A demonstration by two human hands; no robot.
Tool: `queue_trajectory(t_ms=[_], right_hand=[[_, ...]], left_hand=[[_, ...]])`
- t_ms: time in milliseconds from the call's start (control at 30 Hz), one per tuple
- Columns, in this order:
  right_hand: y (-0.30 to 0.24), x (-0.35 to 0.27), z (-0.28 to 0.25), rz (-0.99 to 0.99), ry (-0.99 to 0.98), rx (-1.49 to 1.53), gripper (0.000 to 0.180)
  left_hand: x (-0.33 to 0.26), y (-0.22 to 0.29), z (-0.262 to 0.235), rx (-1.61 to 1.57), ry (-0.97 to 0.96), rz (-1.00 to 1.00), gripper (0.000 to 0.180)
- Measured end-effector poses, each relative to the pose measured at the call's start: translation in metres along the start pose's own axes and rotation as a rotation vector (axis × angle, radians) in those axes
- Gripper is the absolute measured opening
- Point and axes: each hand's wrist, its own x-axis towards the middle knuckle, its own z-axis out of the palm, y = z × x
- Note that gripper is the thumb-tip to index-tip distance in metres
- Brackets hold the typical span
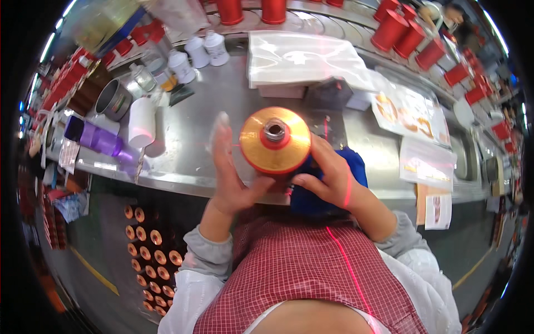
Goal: The person applies gold decorative stickers to red cylindrical containers. They use a green squeegee tool to smooth the labels onto the curved surfaces and a white cloth to wipe the containers. The person handles the containers one at a time, rotating them to ensure the labels are applied correctly.
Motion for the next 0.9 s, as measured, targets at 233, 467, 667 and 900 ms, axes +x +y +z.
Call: queue_trajectory(t_ms=[233,467,667,900], right_hand=[[-0.030,-0.001,-0.056,0.160,0.110,0.338,0.064],[0.005,-0.034,-0.079,0.635,0.062,0.431,0.054],[0.044,-0.027,-0.076,0.687,0.175,0.602,0.052],[0.048,-0.028,-0.123,0.376,0.287,0.186,0.036]], left_hand=[[0.087,0.051,0.023,-0.546,-0.287,-0.364,0.084],[0.084,0.028,0.100,-0.818,-0.424,-0.984,0.058],[0.093,0.006,0.120,-0.617,-0.380,-0.899,0.063],[0.082,-0.018,0.080,-0.573,0.219,-1.088,0.074]])
